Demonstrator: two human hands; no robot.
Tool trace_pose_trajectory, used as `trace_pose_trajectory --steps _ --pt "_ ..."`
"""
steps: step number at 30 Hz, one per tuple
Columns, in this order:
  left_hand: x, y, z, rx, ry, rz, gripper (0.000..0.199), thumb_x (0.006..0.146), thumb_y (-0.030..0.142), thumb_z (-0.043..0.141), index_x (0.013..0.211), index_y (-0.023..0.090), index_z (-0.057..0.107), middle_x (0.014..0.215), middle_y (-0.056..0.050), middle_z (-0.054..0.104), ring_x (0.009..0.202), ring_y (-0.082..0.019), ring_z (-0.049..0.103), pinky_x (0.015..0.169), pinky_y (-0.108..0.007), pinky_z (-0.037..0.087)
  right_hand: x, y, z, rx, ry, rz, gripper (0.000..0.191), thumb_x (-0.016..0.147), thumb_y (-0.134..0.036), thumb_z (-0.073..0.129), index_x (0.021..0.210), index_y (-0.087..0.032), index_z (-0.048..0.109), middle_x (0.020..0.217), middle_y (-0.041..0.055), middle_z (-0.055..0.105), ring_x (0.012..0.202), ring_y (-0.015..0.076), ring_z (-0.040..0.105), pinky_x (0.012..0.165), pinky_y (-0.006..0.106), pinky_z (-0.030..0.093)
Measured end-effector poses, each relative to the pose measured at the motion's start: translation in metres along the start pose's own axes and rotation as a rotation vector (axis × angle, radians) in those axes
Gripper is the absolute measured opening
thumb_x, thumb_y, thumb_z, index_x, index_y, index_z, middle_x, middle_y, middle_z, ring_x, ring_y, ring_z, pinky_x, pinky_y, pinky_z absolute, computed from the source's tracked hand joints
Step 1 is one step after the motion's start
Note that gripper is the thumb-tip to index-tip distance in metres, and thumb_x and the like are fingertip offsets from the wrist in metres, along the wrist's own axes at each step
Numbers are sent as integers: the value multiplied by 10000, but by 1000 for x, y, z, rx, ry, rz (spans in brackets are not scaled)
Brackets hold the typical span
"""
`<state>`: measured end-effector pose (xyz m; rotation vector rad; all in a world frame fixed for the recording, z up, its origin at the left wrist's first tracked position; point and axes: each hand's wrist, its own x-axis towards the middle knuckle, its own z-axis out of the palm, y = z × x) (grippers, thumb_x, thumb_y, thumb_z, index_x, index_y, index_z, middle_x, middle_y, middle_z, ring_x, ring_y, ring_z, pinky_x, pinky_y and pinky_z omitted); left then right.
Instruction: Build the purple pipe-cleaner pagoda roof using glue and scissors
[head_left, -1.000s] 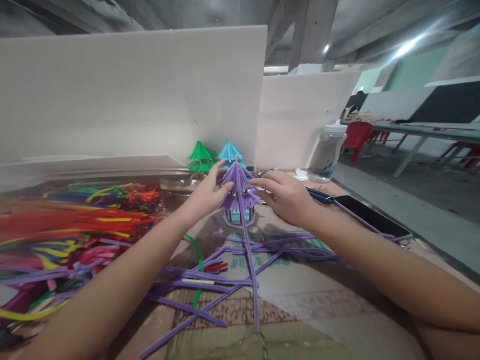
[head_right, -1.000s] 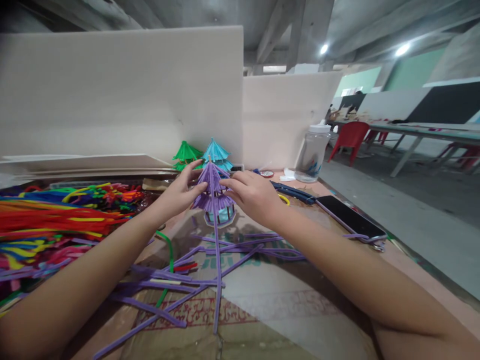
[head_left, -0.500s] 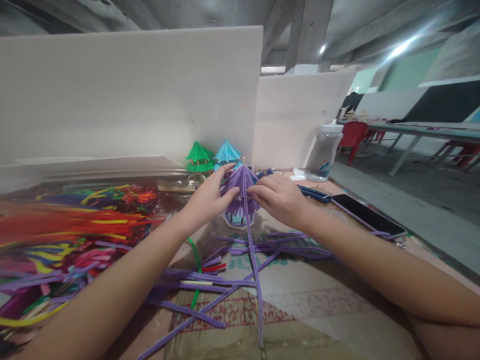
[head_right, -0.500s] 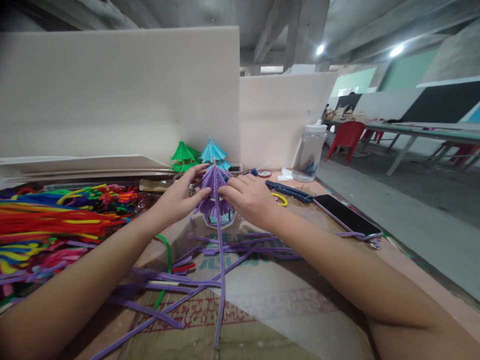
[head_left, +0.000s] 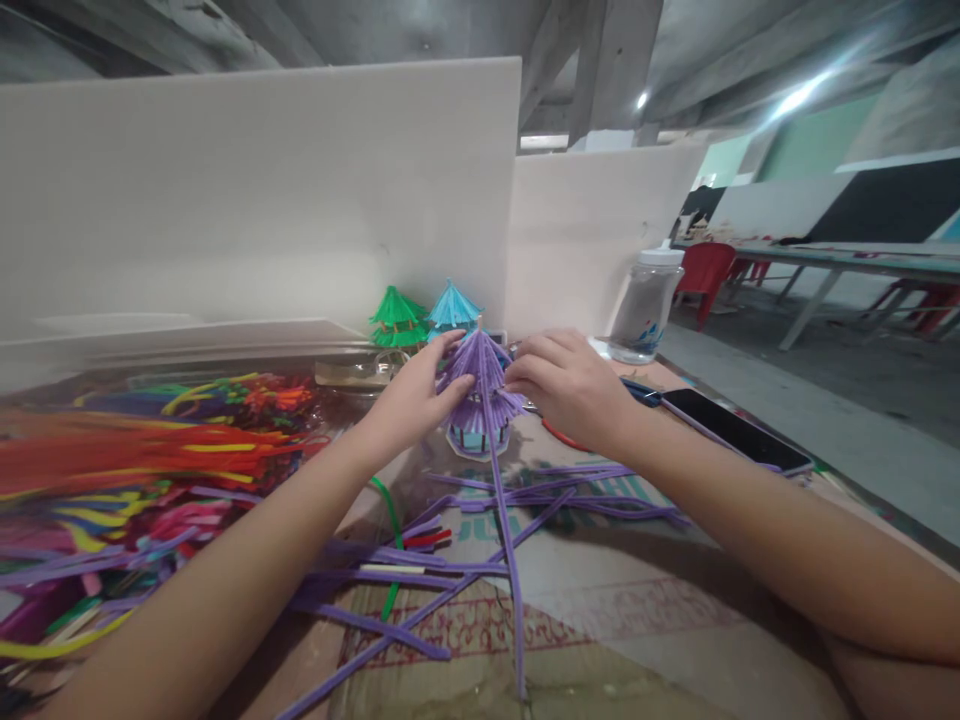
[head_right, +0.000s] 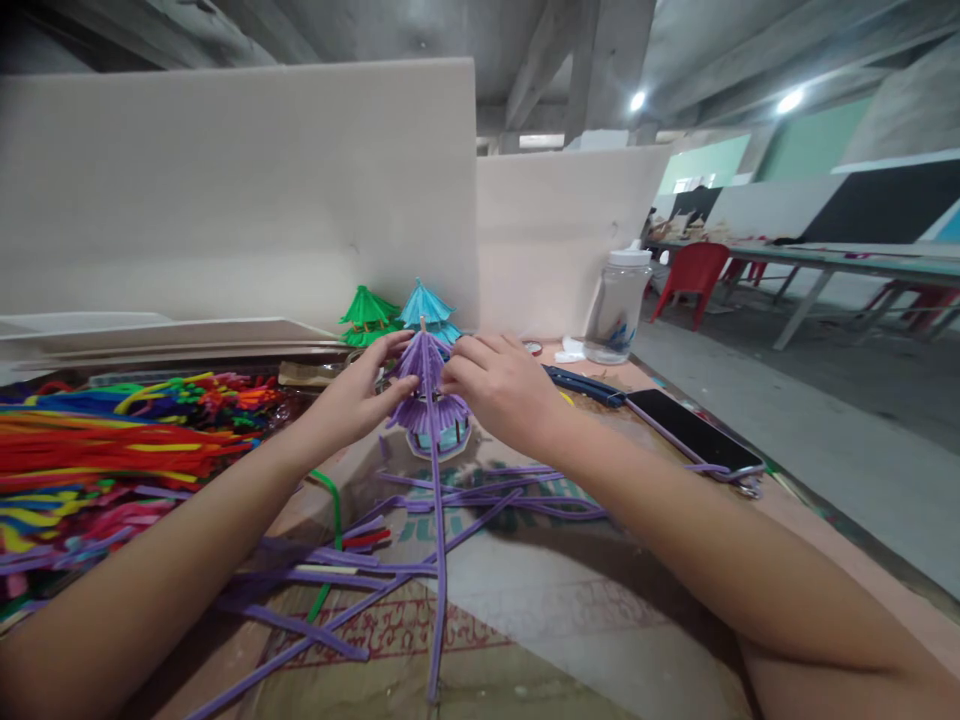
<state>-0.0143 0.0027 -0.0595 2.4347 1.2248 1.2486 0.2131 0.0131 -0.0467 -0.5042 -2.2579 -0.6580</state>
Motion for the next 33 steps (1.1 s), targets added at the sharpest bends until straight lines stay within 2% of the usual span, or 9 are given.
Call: trace_pose_trajectory --steps 5,11,17,20,22,25,28,30,33 --pt "0 0 -1 -48 -29 -83 558 922 337 565 1421 138 415 1444 -164 524 1338 -268 507 1126 -463 410 3 9 -13 16 -13 110 235 1009 -226 423 856 -180 595 798 74 630 767 210 513 733 335 380" --pt "0 3 0 -81 -35 -72 543 918 307 562 1411 131 417 1430 -170 528 1333 -259 513 1123 -462 422 0 20 -7 -110 -174 109 332 1003 -291 458 758 -159 639 689 78 628 682 206 519 655 338 333" --pt "0 2 -2 -16 -29 -55 506 929 299 545 1400 141 447 1411 -155 559 1310 -258 538 1118 -462 422 -9 28 6 7 -143 168 249 977 -184 458 1083 -148 681 978 112 740 877 223 644 756 343 433" --pt "-1 -1 -3 89 -24 -47 503 935 308 545 1397 126 466 1403 -156 571 1295 -271 549 1100 -461 435 -11 22 12 43 -188 197 245 967 -211 491 1100 -138 683 1002 126 743 915 244 657 796 367 461" --pt "-1 -3 -4 167 15 16 518 924 298 569 1398 120 463 1398 -163 568 1292 -278 544 1090 -464 440 -11 15 15 78 -242 231 231 955 -218 516 1069 -132 697 974 132 739 907 246 653 800 369 462" --pt "0 -4 -4 328 99 183 471 900 252 618 1346 148 508 1383 -153 563 1292 -287 525 1089 -477 424 -8 6 17 287 -325 418 217 933 -212 540 1050 -148 711 931 96 735 830 201 640 750 324 455" --pt "0 -4 -4 444 149 293 319 897 202 625 1214 180 596 1296 -120 610 1215 -281 568 1044 -472 446 -4 3 21 641 -381 677 237 928 -212 514 1044 -149 711 805 43 699 688 147 593 637 276 433" --pt "0 -3 -4 451 150 319 251 898 178 618 1150 174 623 1217 -110 637 1140 -268 605 997 -447 477 -3 3 25 831 -364 784 239 918 -211 506 1041 -134 695 699 7 631 615 129 546 582 261 412" --pt "0 -3 -5 416 126 319 224 899 161 609 1122 163 636 1173 -110 631 1103 -255 617 971 -418 496 -4 4 31 980 -297 843 194 888 -204 532 1010 -132 664 630 -33 553 573 116 509 563 254 409"
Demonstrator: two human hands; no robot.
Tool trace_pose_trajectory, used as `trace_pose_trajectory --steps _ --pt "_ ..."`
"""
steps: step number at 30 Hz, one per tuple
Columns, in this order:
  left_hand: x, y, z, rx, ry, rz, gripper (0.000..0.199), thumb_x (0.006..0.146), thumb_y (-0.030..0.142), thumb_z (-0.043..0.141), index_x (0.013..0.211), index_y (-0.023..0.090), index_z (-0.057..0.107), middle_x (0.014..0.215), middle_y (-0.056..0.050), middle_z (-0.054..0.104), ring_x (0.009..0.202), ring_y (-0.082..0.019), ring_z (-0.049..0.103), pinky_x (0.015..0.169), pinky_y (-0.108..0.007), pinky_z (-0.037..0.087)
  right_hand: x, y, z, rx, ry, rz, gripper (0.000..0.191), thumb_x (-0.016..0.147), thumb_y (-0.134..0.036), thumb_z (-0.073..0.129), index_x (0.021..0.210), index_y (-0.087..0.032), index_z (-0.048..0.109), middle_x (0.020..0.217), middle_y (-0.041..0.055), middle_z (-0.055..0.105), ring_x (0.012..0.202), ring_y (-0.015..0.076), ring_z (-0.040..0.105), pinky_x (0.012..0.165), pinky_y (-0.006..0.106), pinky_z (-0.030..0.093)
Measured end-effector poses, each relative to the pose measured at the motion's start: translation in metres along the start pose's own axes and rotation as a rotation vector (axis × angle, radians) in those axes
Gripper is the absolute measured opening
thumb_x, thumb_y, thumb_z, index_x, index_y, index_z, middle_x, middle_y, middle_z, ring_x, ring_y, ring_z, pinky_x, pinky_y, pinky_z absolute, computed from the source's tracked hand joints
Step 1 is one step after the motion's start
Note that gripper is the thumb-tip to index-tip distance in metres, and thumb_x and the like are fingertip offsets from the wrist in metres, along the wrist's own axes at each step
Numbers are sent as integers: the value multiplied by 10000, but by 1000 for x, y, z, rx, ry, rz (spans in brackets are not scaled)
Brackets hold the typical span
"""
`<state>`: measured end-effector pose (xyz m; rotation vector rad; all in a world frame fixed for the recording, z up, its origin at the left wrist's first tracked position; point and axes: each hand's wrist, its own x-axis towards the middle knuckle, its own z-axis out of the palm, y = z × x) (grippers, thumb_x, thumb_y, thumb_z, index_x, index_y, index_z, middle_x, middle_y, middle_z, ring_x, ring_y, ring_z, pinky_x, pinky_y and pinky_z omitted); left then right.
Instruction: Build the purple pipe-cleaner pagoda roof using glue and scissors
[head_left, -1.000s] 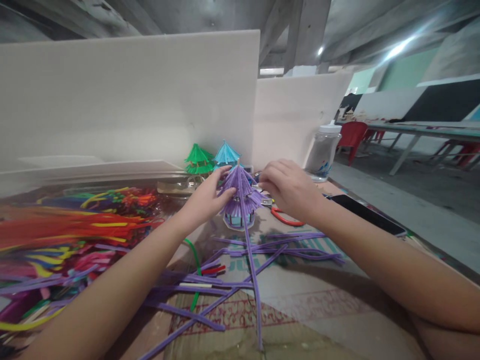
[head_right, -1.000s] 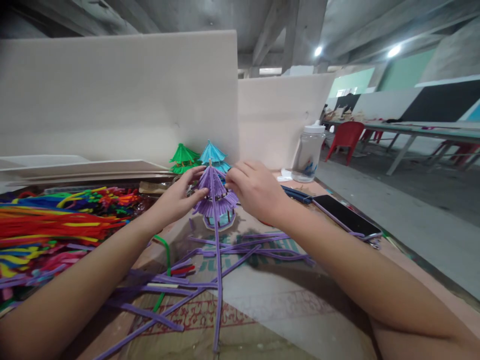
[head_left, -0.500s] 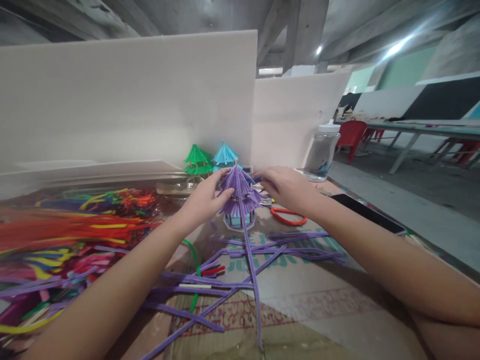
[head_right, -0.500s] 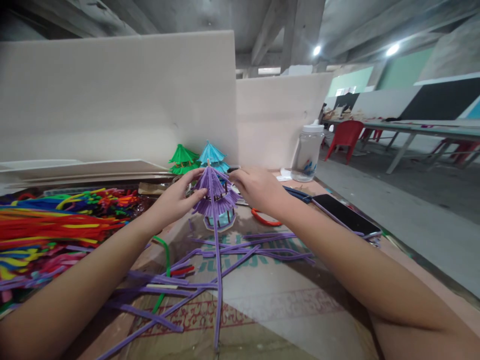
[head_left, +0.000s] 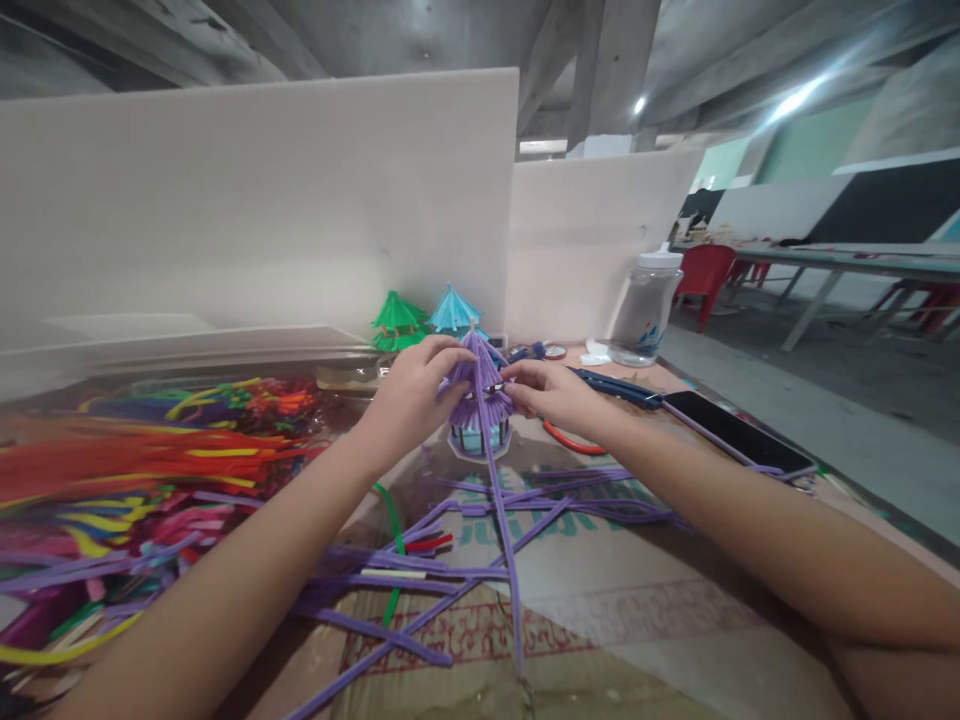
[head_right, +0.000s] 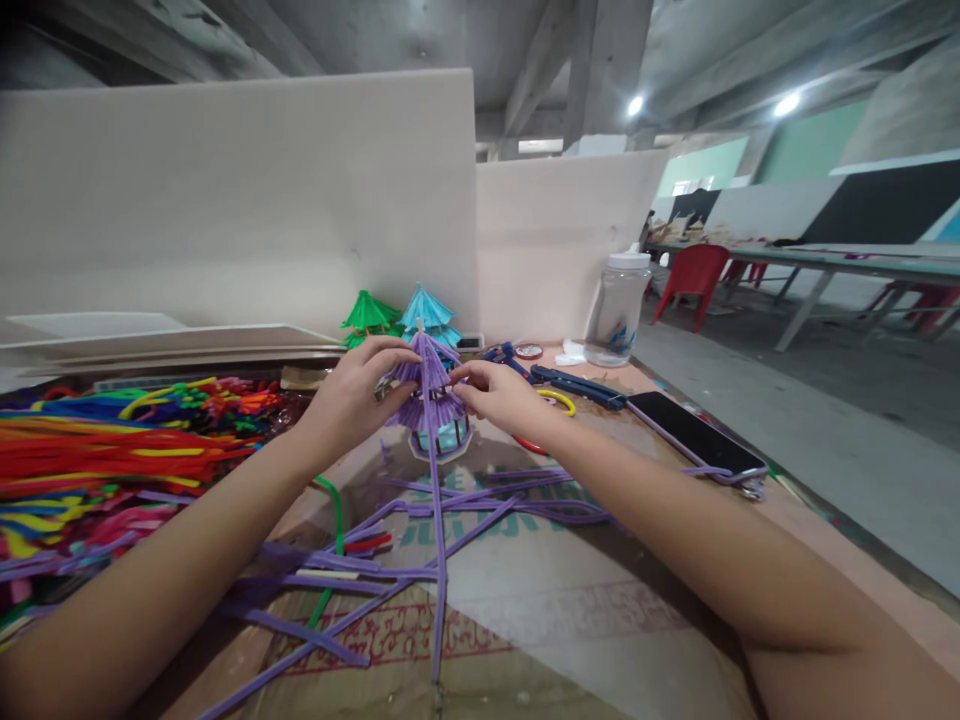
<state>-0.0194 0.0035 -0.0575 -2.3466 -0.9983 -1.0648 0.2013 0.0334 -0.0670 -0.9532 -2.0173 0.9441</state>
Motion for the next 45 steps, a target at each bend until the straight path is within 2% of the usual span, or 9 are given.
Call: trace_pose_trajectory --steps 6,10,15,20,23,27,34,42,45 --pt "0 0 -1 -82 -24 -19 246 928 146 552 1161 160 627 1189 -115 601 1124 -235 598 981 -392 493 0 3 2 -14 0 28 235 882 -164 506 1046 -125 668 665 -20 562 589 117 506 584 256 423" --pt "0 3 -2 -103 -26 -32 237 941 168 545 1160 168 635 1185 -112 596 1127 -233 594 988 -390 485 -2 2 2 -194 14 -75 183 884 -228 538 894 -148 702 726 14 621 666 136 538 626 264 409" --pt "0 13 -6 -144 -28 -68 210 949 227 556 1144 180 616 1165 -92 626 1119 -221 600 977 -378 472 -3 3 2 -197 64 -83 222 859 -327 563 777 -157 680 623 -14 564 584 125 480 554 252 347" --pt "4 16 -10 -260 67 -179 83 894 248 627 865 185 583 1052 -64 662 1031 -200 623 922 -347 471 -3 7 4 -194 73 -82 252 851 -372 575 819 -155 698 642 -1 598 582 128 495 550 245 352" --pt "4 12 -12 -336 131 -248 200 883 221 615 709 190 519 930 -29 663 911 -167 632 843 -307 470 -4 7 6 -192 86 -86 226 861 -340 568 856 -159 703 680 15 641 607 140 534 571 249 372" --pt "3 8 -13 -384 177 -324 180 870 239 624 721 192 536 824 3 648 796 -147 625 761 -283 458 -6 5 6 -243 98 -108 197 871 -303 565 822 -166 699 689 17 647 633 145 546 588 252 375" --pt "3 8 -13 -441 110 -434 200 876 337 605 748 195 546 709 25 587 687 -137 559 658 -265 419 -6 5 6 -245 98 -117 202 881 -312 568 847 -164 701 710 19 659 653 147 562 599 250 377" --pt "6 10 -17 -384 129 -317 212 811 182 543 640 206 419 760 3 526 760 -147 530 733 -286 420 -6 2 6 -299 111 -120 181 889 -286 573 846 -171 705 719 19 677 665 148 578 607 247 380" --pt "4 11 -16 -410 136 -303 260 775 137 537 616 213 347 698 22 461 676 -126 474 655 -262 395 -6 1 6 -319 111 -118 178 889 -285 580 860 -169 711 736 25 689 679 151 586 616 249 384"
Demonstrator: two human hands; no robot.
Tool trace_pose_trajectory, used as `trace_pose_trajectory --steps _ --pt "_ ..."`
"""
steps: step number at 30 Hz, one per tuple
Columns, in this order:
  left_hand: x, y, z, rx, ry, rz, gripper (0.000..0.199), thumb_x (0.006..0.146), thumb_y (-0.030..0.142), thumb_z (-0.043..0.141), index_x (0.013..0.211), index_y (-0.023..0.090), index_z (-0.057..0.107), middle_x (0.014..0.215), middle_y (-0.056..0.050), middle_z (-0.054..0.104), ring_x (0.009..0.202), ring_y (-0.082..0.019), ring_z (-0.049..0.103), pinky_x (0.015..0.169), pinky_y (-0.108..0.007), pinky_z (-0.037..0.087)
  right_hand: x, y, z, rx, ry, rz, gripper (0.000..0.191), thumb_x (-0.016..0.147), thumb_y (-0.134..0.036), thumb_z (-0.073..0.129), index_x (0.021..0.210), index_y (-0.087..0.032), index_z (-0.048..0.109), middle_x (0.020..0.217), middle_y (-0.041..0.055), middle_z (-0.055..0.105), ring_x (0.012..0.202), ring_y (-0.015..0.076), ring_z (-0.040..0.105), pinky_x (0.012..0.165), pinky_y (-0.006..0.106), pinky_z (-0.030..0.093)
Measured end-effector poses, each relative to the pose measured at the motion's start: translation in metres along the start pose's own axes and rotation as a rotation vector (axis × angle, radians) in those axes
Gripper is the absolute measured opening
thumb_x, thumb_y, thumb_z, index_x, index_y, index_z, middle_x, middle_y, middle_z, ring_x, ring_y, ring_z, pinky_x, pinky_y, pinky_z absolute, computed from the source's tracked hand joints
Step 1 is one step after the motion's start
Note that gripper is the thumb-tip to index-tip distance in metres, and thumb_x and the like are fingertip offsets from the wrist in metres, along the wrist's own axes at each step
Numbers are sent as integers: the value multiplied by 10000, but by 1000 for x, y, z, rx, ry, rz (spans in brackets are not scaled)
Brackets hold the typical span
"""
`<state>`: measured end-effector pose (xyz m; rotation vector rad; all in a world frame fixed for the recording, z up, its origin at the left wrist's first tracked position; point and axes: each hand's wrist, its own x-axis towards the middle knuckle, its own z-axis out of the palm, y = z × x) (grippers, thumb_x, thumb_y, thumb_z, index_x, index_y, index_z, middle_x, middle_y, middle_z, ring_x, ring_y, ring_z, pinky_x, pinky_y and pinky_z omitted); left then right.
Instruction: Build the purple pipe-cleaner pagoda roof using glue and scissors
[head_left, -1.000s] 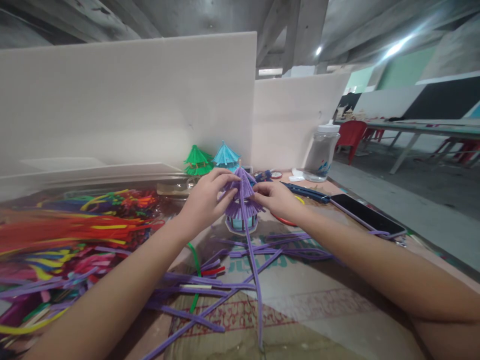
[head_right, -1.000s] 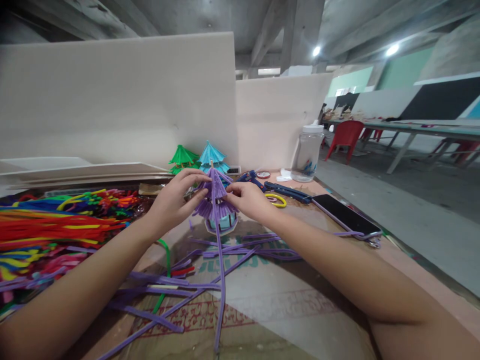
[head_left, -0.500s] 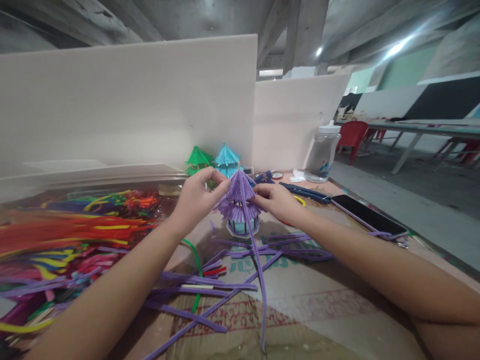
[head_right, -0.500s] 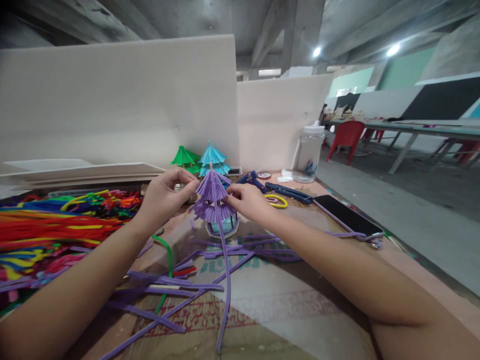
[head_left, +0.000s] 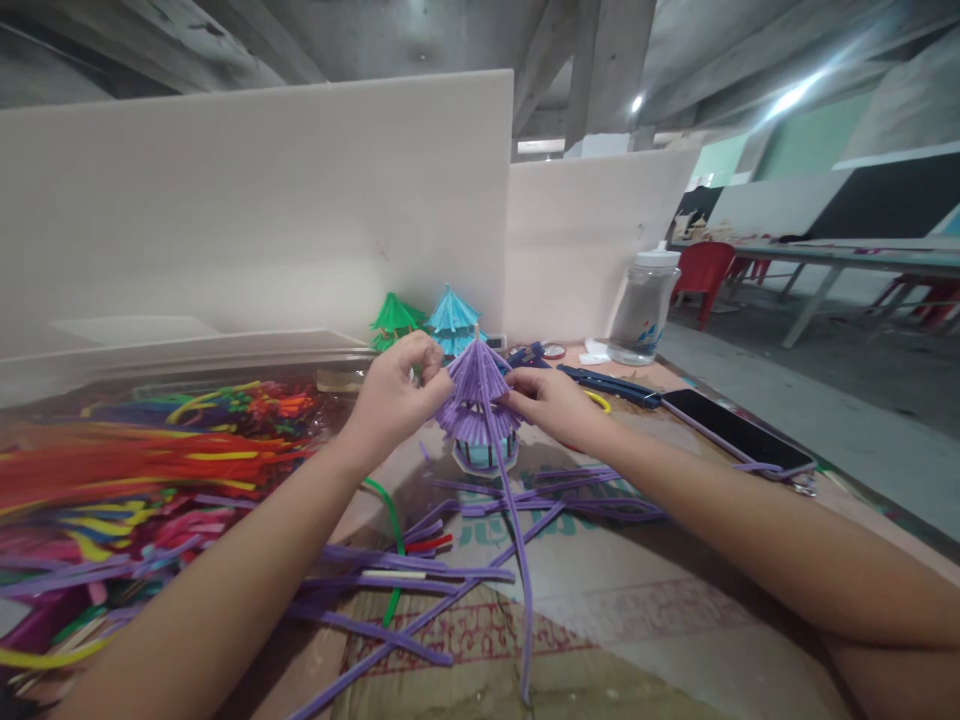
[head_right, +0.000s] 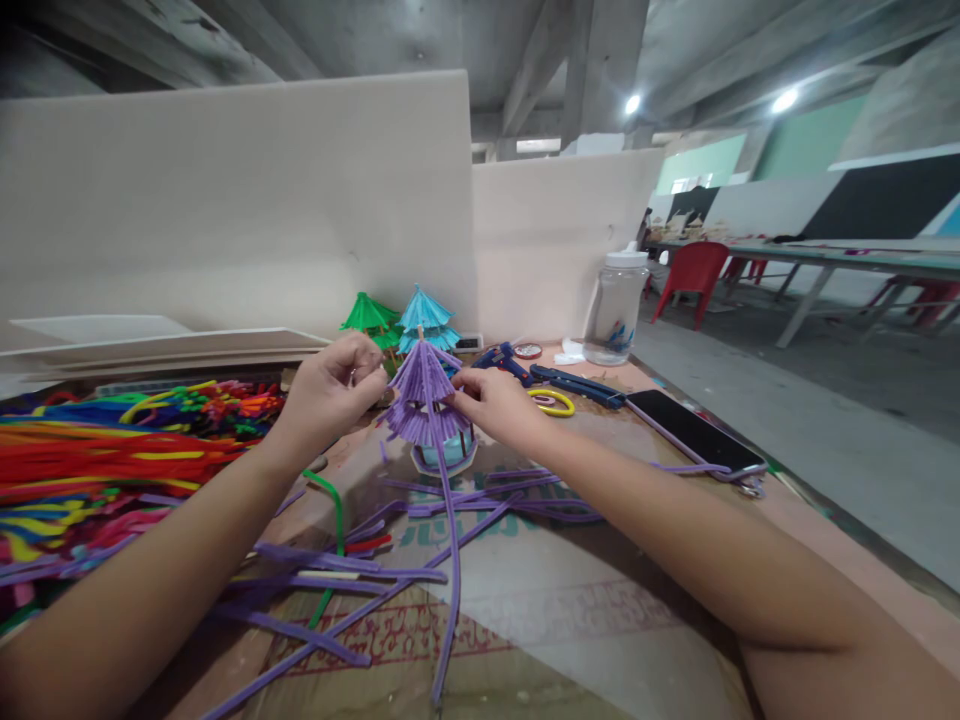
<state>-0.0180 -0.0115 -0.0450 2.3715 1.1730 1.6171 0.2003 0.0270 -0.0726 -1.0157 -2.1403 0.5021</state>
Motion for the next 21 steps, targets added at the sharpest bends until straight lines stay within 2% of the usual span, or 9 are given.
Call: trace_pose_trajectory --steps 5,8,10,11,12,14,16,18,21 --pt "-2 2 -1 -23 17 -109 406 843 255 562 567 212 268 562 50 291 535 -102 322 534 -258 287 0 1 0 -7 -12 11 200 899 -307 577 882 -164 715 741 27 691 681 153 589 619 248 385" --pt "0 1 -1 -19 -39 -158 441 937 379 482 562 204 327 557 38 309 534 -110 344 526 -269 286 0 3 1 4 -11 8 204 901 -310 576 883 -160 714 747 30 689 689 155 592 623 249 388" --pt "2 -1 1 8 -55 -115 372 976 366 428 649 192 468 642 13 454 627 -130 466 596 -267 366 0 3 2 9 -6 6 201 901 -306 576 885 -159 712 741 31 687 684 156 591 619 250 386" --pt "2 -2 1 24 -40 -80 284 978 330 433 762 186 547 742 -7 538 717 -144 529 662 -270 410 0 3 2 8 -5 5 200 901 -306 577 886 -159 712 736 30 685 677 155 589 615 250 385" --pt "2 -4 2 38 -14 -49 184 969 290 454 904 183 589 857 -28 590 813 -158 567 734 -279 441 0 3 1 5 -3 4 201 902 -306 576 884 -160 712 730 30 683 670 153 586 610 250 382" --pt "3 -4 3 72 17 -1 160 943 245 509 1070 190 588 996 -54 613 940 -179 587 841 -311 464 0 2 1 -3 -4 0 198 902 -302 574 874 -162 711 720 27 681 658 151 581 606 250 378" --pt "2 -4 3 105 6 24 97 934 267 550 969 194 602 959 -48 607 950 -188 586 872 -330 467 0 0 0 -10 -4 -11 192 901 -290 573 861 -164 712 720 26 683 657 150 580 609 251 377" --pt "2 -2 4 123 -19 43 135 922 295 580 831 195 580 913 -40 595 945 -191 582 887 -337 465 -1 -2 -1 -20 0 -25 179 894 -270 576 840 -167 713 715 21 683 654 147 578 614 254 375" --pt "0 -1 8 105 -44 38 132 891 315 625 917 197 573 986 -50 606 993 -199 584 912 -349 471 -2 -5 -3 -46 0 -38 162 875 -227 579 810 -177 719 685 7 671 639 140 566 620 256 367"
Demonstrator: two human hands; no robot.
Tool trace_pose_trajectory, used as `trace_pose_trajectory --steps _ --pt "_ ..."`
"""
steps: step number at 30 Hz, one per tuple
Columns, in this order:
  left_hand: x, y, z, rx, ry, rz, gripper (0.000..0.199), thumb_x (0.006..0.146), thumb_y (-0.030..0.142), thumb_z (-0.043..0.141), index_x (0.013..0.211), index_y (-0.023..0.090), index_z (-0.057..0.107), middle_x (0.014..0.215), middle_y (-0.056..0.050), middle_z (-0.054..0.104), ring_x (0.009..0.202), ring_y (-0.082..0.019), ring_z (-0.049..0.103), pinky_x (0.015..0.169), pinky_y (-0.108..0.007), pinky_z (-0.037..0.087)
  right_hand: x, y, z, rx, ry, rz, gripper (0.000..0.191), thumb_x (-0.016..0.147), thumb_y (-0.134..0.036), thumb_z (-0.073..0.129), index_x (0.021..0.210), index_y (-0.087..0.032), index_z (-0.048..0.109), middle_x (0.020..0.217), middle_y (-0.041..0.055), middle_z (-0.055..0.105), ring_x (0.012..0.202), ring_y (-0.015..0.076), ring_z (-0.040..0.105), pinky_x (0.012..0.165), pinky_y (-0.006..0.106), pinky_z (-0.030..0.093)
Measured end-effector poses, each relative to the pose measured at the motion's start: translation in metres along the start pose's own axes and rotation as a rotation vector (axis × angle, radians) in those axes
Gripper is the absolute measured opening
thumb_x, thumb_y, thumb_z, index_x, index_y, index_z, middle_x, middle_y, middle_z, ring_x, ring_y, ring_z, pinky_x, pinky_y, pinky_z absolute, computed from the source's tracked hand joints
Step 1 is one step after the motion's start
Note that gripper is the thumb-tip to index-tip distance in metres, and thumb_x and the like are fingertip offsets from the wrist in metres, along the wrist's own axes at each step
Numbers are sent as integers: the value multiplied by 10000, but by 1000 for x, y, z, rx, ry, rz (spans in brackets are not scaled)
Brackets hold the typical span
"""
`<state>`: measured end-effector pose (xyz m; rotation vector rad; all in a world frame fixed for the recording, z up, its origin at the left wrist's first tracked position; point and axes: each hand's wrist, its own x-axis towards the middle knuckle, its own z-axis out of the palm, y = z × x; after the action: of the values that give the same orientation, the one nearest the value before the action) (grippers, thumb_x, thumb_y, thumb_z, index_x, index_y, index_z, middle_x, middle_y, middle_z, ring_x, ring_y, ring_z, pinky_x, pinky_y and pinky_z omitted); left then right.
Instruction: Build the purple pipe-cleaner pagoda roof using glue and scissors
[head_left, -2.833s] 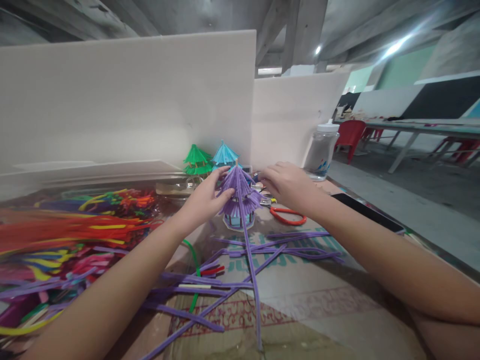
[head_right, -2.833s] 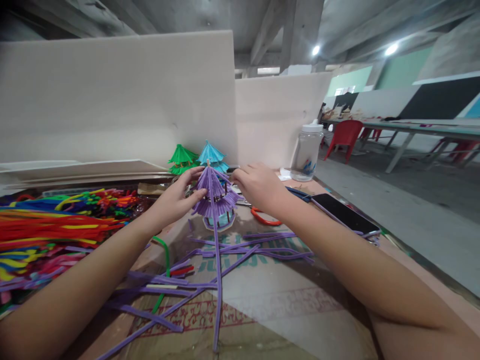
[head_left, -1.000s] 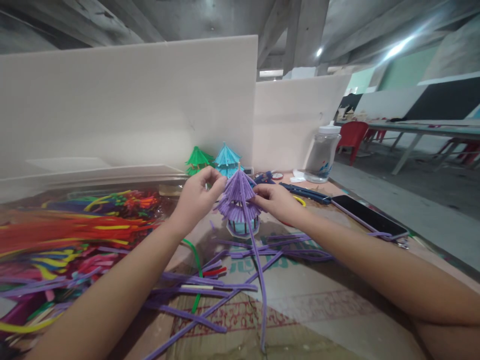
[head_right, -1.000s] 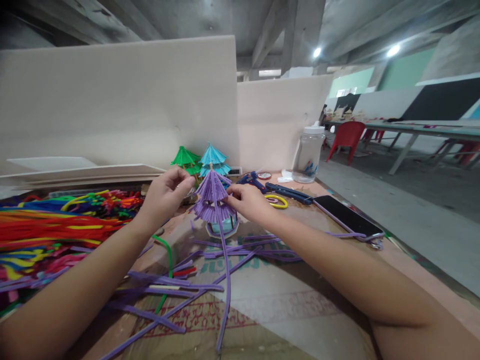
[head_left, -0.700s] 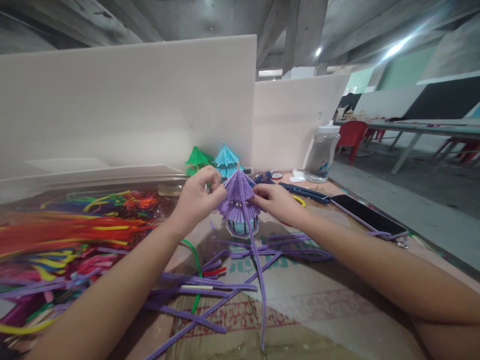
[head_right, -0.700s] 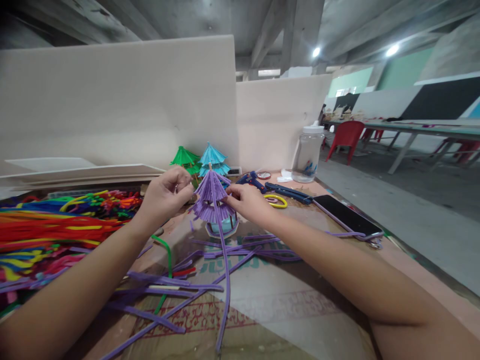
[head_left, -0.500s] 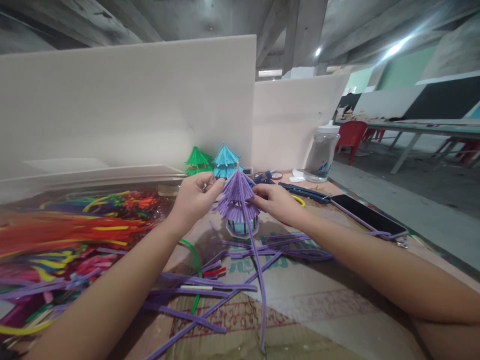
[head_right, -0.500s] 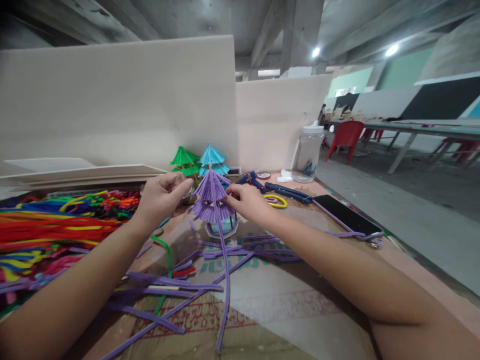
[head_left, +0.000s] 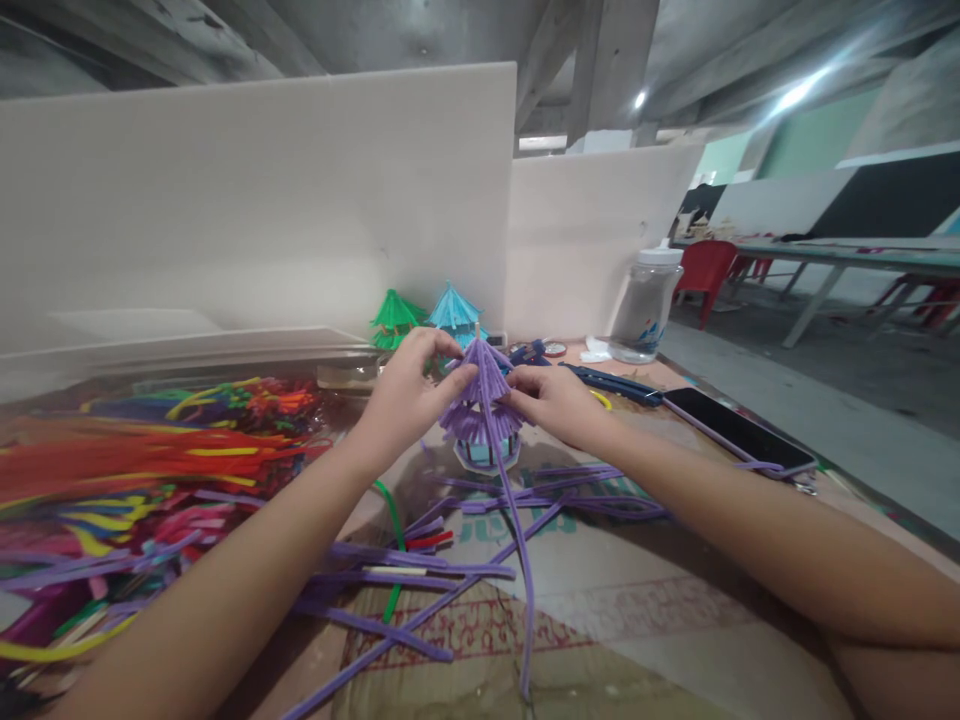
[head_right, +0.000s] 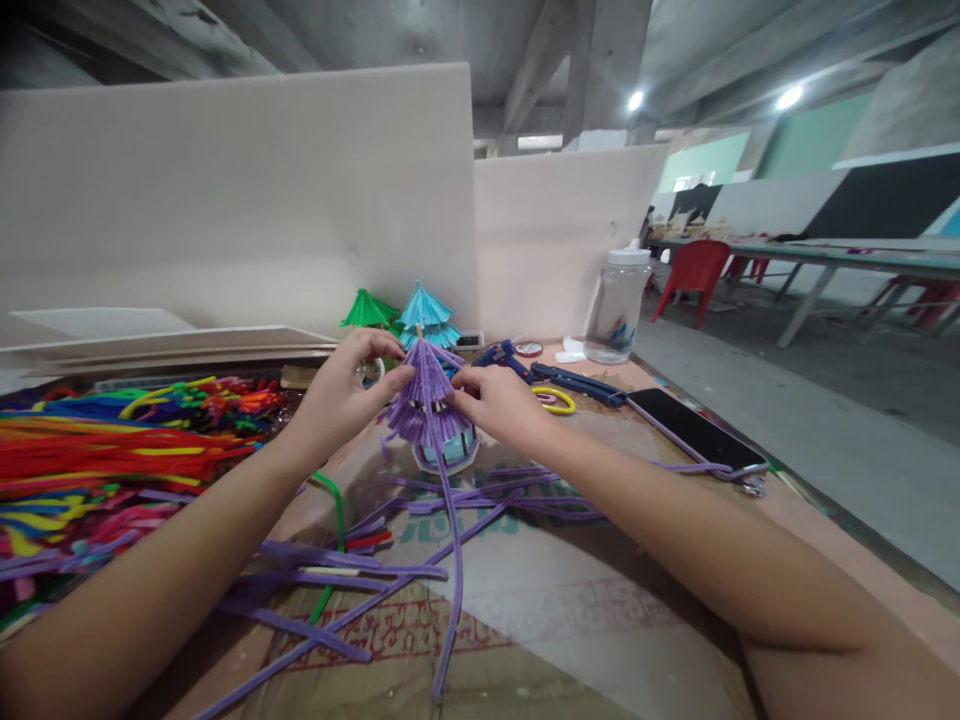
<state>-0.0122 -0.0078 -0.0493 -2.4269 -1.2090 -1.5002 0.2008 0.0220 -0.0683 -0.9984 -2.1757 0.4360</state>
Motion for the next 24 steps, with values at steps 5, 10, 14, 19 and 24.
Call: trace_pose_trajectory --steps 5,10,14,19,24 --pt "-4 -1 11 -61 -45 -71 331 863 343 668 1119 187 528 1145 -89 618 1101 -226 588 982 -387 461 -2 -5 0 -59 9 -20 172 864 -212 577 802 -191 736 689 8 667 602 132 531 605 267 344" --pt "-5 -3 13 -71 -51 -81 326 867 302 667 1129 169 525 1142 -92 617 1086 -219 590 956 -368 468 -2 -4 1 -58 6 -20 172 873 -227 580 817 -193 739 675 4 656 578 126 519 598 267 339" --pt "-5 -4 13 -66 -46 -56 278 897 308 626 1119 171 530 1124 -88 617 1066 -217 591 952 -371 469 -2 -2 2 -58 7 -36 177 885 -231 571 825 -187 731 699 9 656 617 132 529 615 262 352" --pt "-6 -5 13 -19 -40 -40 292 880 298 640 1123 188 523 1126 -86 620 1079 -237 597 962 -401 474 -2 0 5 -69 12 -33 175 894 -244 574 873 -185 737 744 25 674 667 148 552 636 267 365" --pt "-5 -5 13 -30 -26 -53 348 875 326 661 1160 188 515 1157 -96 623 1092 -240 600 970 -407 480 -2 -2 0 -82 -24 -51 194 903 -241 565 885 -198 753 701 17 682 633 146 561 623 276 367"
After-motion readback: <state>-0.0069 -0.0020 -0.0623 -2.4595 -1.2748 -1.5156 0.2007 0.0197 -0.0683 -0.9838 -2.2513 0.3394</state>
